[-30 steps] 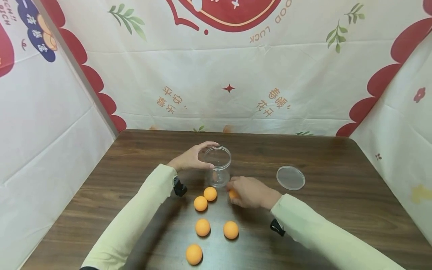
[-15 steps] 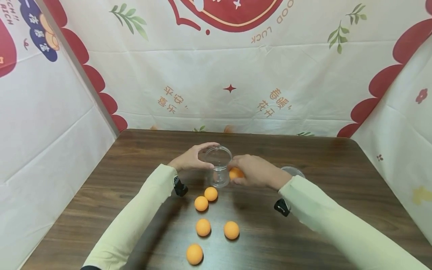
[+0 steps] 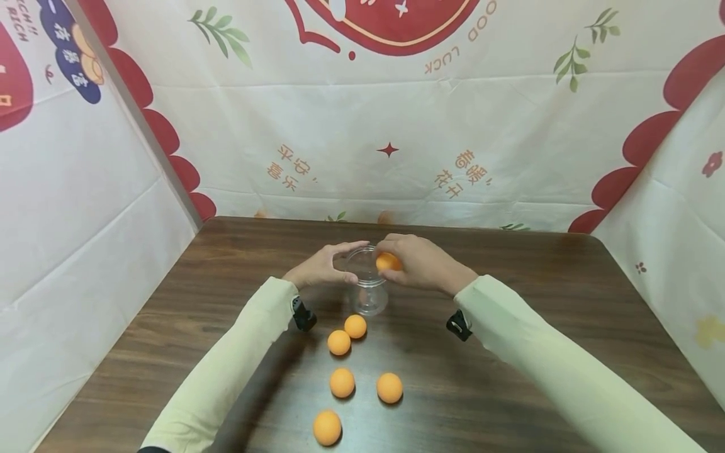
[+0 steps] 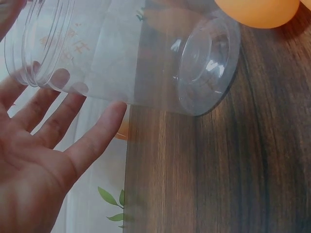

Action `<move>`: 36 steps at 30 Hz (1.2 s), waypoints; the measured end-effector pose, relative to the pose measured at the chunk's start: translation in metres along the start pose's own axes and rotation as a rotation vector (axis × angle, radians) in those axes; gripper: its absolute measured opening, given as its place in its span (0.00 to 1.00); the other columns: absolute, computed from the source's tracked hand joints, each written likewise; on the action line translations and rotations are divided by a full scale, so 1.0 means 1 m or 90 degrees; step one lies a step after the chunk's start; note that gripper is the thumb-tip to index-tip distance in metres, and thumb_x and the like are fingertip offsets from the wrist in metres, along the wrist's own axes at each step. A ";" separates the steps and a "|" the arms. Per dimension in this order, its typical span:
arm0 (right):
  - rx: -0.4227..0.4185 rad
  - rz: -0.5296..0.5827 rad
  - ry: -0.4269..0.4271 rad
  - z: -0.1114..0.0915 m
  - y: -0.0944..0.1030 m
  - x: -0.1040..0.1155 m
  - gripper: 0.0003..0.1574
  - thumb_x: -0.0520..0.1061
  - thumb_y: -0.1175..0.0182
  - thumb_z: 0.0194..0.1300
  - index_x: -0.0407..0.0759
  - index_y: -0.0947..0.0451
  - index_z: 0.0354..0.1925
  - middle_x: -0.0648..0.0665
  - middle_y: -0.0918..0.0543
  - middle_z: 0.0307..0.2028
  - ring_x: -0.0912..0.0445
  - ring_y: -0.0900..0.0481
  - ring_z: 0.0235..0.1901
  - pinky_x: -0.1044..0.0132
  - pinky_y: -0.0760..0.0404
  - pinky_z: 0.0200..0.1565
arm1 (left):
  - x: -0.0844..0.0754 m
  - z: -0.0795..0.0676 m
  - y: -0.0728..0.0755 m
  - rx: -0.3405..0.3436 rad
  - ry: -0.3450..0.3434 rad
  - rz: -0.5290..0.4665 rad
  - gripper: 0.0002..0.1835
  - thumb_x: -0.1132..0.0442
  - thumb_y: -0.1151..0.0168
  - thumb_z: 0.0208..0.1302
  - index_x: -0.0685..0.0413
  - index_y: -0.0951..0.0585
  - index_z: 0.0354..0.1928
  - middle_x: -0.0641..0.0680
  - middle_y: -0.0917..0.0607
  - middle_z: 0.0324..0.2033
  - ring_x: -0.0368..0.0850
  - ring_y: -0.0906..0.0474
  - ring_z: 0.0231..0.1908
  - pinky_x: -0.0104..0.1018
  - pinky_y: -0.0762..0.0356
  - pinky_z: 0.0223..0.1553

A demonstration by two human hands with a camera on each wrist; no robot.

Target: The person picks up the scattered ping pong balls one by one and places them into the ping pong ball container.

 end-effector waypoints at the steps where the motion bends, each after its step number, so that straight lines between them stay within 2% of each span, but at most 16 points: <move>1: -0.002 0.003 -0.002 0.002 -0.002 0.000 0.18 0.42 0.33 0.57 0.41 0.20 0.47 0.46 0.18 0.42 0.57 0.25 0.34 0.60 0.23 0.39 | 0.001 0.000 0.000 0.001 -0.002 -0.004 0.43 0.51 0.32 0.57 0.50 0.40 0.72 0.54 0.33 0.69 0.48 0.38 0.69 0.50 0.39 0.67; 6: -0.002 0.017 -0.009 0.009 -0.014 -0.001 0.18 0.43 0.33 0.57 0.42 0.20 0.47 0.45 0.18 0.43 0.56 0.24 0.35 0.59 0.23 0.39 | 0.004 -0.001 -0.002 0.011 -0.005 -0.017 0.54 0.31 0.38 0.47 0.51 0.42 0.73 0.55 0.34 0.69 0.51 0.41 0.70 0.52 0.42 0.68; 9: 0.000 0.018 -0.011 0.012 -0.019 -0.002 0.18 0.44 0.32 0.57 0.42 0.20 0.47 0.45 0.18 0.44 0.55 0.24 0.35 0.59 0.22 0.39 | 0.005 -0.002 -0.003 0.017 -0.002 -0.022 0.59 0.25 0.41 0.41 0.50 0.42 0.73 0.55 0.34 0.69 0.52 0.43 0.71 0.55 0.43 0.68; 20: 0.006 0.010 -0.019 0.017 -0.032 -0.006 0.19 0.44 0.31 0.57 0.40 0.20 0.47 0.43 0.18 0.46 0.54 0.22 0.35 0.56 0.20 0.41 | 0.005 -0.002 -0.004 0.024 -0.001 -0.028 0.57 0.26 0.40 0.43 0.48 0.41 0.73 0.55 0.36 0.70 0.50 0.42 0.71 0.53 0.42 0.68; 24: 0.013 0.001 -0.023 0.019 -0.032 -0.006 0.20 0.45 0.32 0.58 0.41 0.20 0.48 0.42 0.18 0.47 0.54 0.22 0.37 0.55 0.20 0.42 | 0.004 -0.002 -0.002 0.020 -0.001 -0.023 0.60 0.24 0.41 0.40 0.50 0.42 0.73 0.54 0.37 0.71 0.50 0.42 0.71 0.52 0.41 0.68; 32: 0.022 0.003 -0.042 0.020 -0.030 -0.006 0.21 0.45 0.32 0.58 0.41 0.20 0.50 0.43 0.19 0.49 0.52 0.21 0.40 0.53 0.20 0.45 | 0.002 0.000 0.000 0.014 -0.004 -0.029 0.56 0.27 0.39 0.44 0.48 0.41 0.72 0.53 0.37 0.71 0.49 0.42 0.70 0.51 0.40 0.67; 36: 0.023 0.012 -0.044 0.020 -0.030 -0.006 0.21 0.45 0.32 0.58 0.42 0.20 0.50 0.42 0.19 0.49 0.53 0.22 0.39 0.54 0.20 0.45 | 0.002 -0.001 0.000 0.010 -0.005 -0.031 0.56 0.27 0.39 0.44 0.51 0.41 0.72 0.53 0.36 0.70 0.50 0.41 0.70 0.51 0.40 0.67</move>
Point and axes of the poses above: each hand's wrist, its own z-axis towards the middle knuckle, its own y-axis out of the back of the hand, x = y × z, the point moved 7 cm from there along z, towards the middle knuckle
